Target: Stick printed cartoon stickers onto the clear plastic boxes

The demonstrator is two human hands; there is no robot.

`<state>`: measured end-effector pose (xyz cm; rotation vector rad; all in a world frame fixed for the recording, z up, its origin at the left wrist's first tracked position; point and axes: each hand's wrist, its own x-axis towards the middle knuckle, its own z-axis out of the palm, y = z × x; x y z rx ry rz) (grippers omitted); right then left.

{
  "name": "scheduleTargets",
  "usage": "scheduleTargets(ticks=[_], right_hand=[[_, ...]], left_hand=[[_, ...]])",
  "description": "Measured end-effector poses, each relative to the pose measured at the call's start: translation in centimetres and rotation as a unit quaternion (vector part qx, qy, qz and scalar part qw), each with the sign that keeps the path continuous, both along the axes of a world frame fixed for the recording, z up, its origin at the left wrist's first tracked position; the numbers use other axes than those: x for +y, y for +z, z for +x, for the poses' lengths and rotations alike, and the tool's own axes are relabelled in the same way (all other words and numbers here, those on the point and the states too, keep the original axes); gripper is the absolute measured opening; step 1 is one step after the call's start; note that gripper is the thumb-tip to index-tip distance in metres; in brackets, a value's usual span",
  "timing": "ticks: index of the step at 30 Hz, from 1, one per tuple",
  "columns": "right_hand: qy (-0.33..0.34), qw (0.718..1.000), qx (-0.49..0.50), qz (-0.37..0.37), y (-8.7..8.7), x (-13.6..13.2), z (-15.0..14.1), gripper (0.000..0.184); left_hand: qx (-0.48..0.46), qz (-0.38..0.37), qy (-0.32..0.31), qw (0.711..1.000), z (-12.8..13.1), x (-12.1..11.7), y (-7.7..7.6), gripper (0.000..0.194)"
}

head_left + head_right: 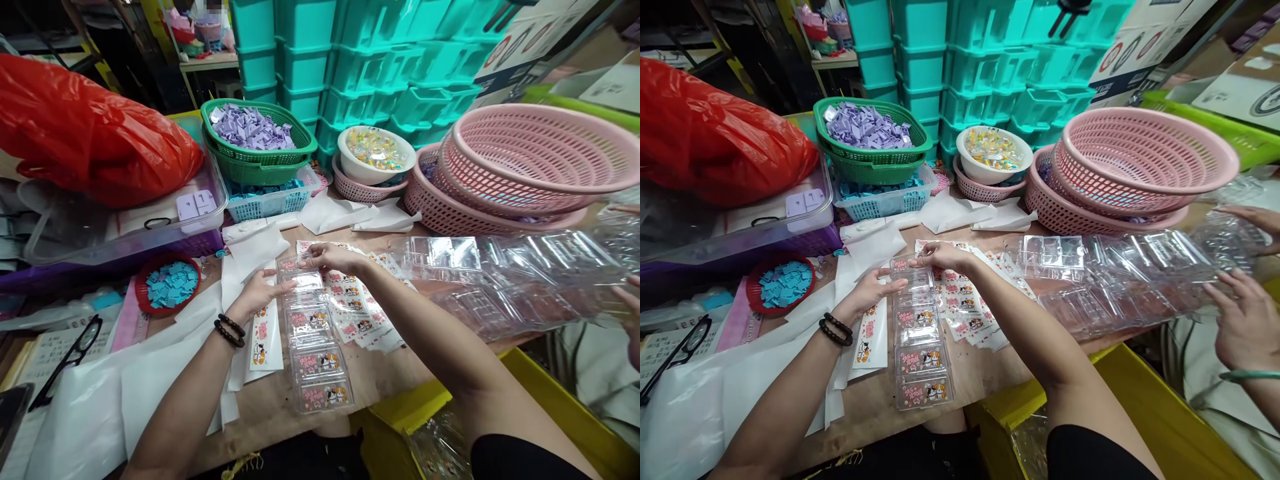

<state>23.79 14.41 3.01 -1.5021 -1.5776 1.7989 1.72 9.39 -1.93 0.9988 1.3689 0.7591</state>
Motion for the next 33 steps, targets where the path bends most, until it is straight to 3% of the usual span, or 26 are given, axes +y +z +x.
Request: scheduleTargets(ticks=[3, 9, 12, 14, 17, 18, 22, 24, 27, 30, 33], right_hand=[[0.024, 0.999, -0.025, -0.001, 0.1, 0.3, 0.1, 0.063], [0.079, 0.986, -0.136, 0.064, 0.3, 0.4, 0.7, 0.061], [0.040, 0.972, -0.194, 0.126, 0.7, -0.1, 0.6, 0.055], [-0.044, 0.952, -0.222, 0.208, 1.3, -1.3, -0.3, 0.048], [-0.155, 0.927, -0.155, 0.304, 2.7, -4.5, -3.2, 0.037], [-0.153, 0.936, -0.104, 0.301, 3.1, -5.9, -4.5, 0.037], [-0.032, 0.981, 0.059, 0.184, 4.4, -10.4, -9.0, 0.052], [-0.020, 0.983, 0.106, 0.146, 4.6, -11.1, -9.8, 0.043], [-0.025, 0.983, 0.147, 0.110, 5.2, -10.5, -9.1, 0.034], [0.031, 0.988, 0.115, 0.100, 6.3, -10.3, -7.7, 0.031], [0.052, 0.983, 0.077, 0.160, 7.4, -11.2, -7.4, 0.034]], left_hand=[[0.024, -0.031, 0.007, 0.999, 0.3, -0.1, 0.6, 0.082], [0.082, 0.000, -0.019, 0.996, 0.5, -0.4, 0.6, 0.078], [0.129, 0.024, -0.012, 0.991, 0.0, -0.5, 0.5, 0.083], [0.161, 0.044, 0.014, 0.986, -0.6, -0.6, 0.8, 0.082], [0.159, 0.097, 0.074, 0.980, -1.7, -0.9, 2.2, 0.069], [0.144, 0.131, 0.106, 0.975, -2.0, -1.1, 2.9, 0.065], [0.052, 0.252, 0.233, 0.938, -3.3, -2.8, 6.6, 0.058], [-0.008, 0.246, 0.212, 0.946, -4.0, -4.1, 8.4, 0.059], [-0.088, 0.177, 0.099, 0.975, -5.3, -6.1, 10.1, 0.070], [-0.117, 0.132, 0.063, 0.982, -6.0, -7.5, 10.4, 0.066], [-0.130, 0.135, 0.054, 0.981, -5.7, -8.1, 9.8, 0.054]])
